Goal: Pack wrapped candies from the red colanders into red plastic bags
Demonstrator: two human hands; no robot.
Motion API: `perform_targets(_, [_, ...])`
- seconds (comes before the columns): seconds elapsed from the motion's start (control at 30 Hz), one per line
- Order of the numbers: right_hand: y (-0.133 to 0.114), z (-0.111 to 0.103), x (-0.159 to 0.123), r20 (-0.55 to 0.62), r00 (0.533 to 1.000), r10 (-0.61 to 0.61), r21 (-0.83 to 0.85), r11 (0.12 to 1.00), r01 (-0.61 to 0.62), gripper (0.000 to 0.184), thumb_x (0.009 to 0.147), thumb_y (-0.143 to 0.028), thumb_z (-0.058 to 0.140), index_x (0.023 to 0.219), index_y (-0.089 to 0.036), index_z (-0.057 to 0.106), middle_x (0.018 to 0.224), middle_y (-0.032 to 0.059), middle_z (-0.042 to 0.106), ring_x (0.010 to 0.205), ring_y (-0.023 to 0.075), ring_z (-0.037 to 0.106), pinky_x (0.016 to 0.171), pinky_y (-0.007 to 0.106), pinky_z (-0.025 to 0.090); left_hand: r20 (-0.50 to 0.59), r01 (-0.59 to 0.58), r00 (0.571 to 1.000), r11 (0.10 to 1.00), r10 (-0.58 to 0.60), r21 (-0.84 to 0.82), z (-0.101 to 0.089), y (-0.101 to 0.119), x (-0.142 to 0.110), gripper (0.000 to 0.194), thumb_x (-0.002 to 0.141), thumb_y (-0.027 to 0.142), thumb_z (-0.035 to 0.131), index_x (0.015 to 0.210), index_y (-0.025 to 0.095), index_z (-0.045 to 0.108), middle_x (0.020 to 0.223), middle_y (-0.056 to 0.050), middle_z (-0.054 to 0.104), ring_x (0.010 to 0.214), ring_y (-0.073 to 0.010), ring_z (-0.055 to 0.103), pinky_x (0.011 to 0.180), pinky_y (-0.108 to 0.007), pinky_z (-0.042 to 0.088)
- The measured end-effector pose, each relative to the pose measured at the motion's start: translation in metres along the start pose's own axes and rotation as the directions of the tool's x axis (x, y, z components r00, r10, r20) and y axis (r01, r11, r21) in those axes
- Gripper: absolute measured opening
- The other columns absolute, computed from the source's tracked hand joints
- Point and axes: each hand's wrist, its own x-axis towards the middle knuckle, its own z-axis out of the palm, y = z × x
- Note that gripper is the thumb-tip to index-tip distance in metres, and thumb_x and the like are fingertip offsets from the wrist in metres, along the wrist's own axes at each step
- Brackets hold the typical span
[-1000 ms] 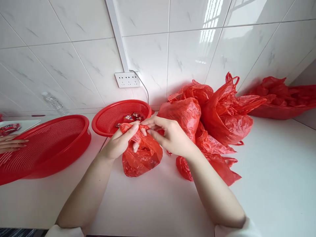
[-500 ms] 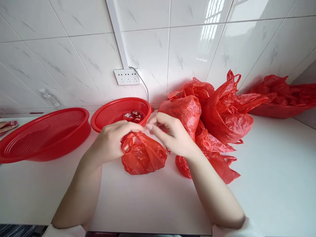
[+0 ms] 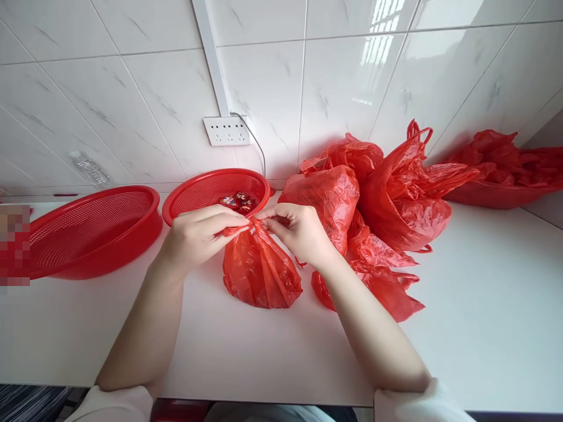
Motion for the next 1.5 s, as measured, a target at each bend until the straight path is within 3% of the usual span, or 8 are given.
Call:
perform_targets(0.27, [-0.002,-0.014,-0.012,-0.135,0.984,-0.120,-0.335,0.940,0.069,0.021,0.092,-0.022,0.052,0.097,-0.022,0.072,0.089,0.0022,0.075,0.074,0.0160,0.072,0.072,0.031,0.060,0.031,0.185,0.981,0.974,-0.190,0.132,-0.011,-0.001,-0.021,0.038,0.076,0.015,0.057,0.054,0.017,0.026,0.050,0.005,0.025,0.049,-0.0097,0.022,0.047,-0.028,0.018])
perform_targets(0.47, [0.021,-0.036,-0.039,-0.161,0.987,0.019,-0.358,0.931,-0.076,0.022,0.093,-0.025,0.050,0.100,-0.020,0.070,0.084,0.0024,0.075,0.079,0.0183,0.074,0.076,0.032,0.061,0.085,0.500,0.853,0.853,-0.514,0.149,-0.012,-0.004,-0.050,0.037,0.065,0.016,0.053,0.055,0.017,0.018,0.051,0.004,0.018,0.050,-0.0099,0.018,0.048,-0.029,0.017])
perform_targets(0.63, [0.051,-0.062,-0.068,-0.184,0.968,0.168,-0.483,0.842,-0.239,0.021,0.090,-0.023,0.052,0.097,-0.021,0.071,0.076,0.0020,0.075,0.073,0.0203,0.074,0.074,0.034,0.060,0.385,0.763,0.535,0.626,-0.752,0.162,-0.019,-0.020,-0.083,0.034,0.067,0.023,0.053,0.052,0.019,0.022,0.052,0.003,0.022,0.049,-0.0104,0.024,0.047,-0.027,0.018])
perform_targets(0.77, [0.056,-0.062,-0.072,-0.012,0.982,0.186,-0.690,0.710,-0.143,0.022,0.085,-0.018,0.055,0.096,-0.024,0.072,0.094,0.0047,0.075,0.084,0.0237,0.071,0.076,0.041,0.059,0.844,0.922,0.247,0.383,-0.475,-0.054,-0.023,-0.038,-0.098,0.026,0.075,0.040,0.058,0.060,0.020,0.051,0.061,0.000,0.055,0.055,-0.0145,0.049,0.056,-0.027,0.040])
perform_targets(0.97, [0.030,-0.004,-0.052,0.197,0.980,0.026,-0.626,0.773,0.105,0.034,0.092,-0.030,0.053,0.123,-0.019,0.061,0.136,0.0148,0.056,0.123,0.0288,0.055,0.100,0.049,0.047,0.839,0.967,0.253,0.148,-0.482,-0.207,0.006,-0.068,-0.109,0.060,0.083,0.072,0.039,0.084,0.018,0.065,0.074,-0.006,0.063,0.060,-0.0170,0.056,0.059,-0.029,0.047])
perform_targets(1.17, [0.020,0.035,-0.047,0.375,0.900,0.222,-0.573,0.818,0.037,0.018,0.085,-0.014,0.054,0.101,-0.017,0.063,0.089,0.0074,0.068,0.078,0.0191,0.065,0.066,0.029,0.049,0.518,0.909,0.398,0.249,-0.757,-0.335,0.060,-0.071,-0.137,0.046,0.084,0.061,0.048,0.078,0.017,0.059,0.064,-0.001,0.055,0.054,-0.0132,0.048,0.052,-0.025,0.039])
perform_targets(1.33, [-0.024,-0.013,-0.055,0.303,0.945,0.126,-0.440,0.898,0.022,0.014,0.083,-0.012,0.054,0.092,-0.020,0.062,0.081,0.0011,0.065,0.067,0.0129,0.058,0.062,0.026,0.045,0.512,0.888,0.455,0.326,-0.728,-0.326,0.063,-0.065,-0.148,0.034,0.078,0.051,0.061,0.073,0.017,0.062,0.067,-0.001,0.060,0.064,-0.0158,0.053,0.060,-0.026,0.042])
perform_targets(1.5, [-0.043,-0.138,-0.110,-0.043,0.978,0.202,-0.521,0.831,-0.194,0.013,0.072,-0.031,0.078,0.075,-0.024,0.068,0.060,0.0021,0.060,0.048,0.0133,0.046,0.041,0.029,0.037,0.539,0.893,0.449,0.374,-0.713,-0.249,0.065,-0.072,-0.150,0.036,0.079,0.052,0.059,0.082,0.017,0.066,0.070,-0.001,0.061,0.067,-0.0165,0.054,0.061,-0.025,0.041])
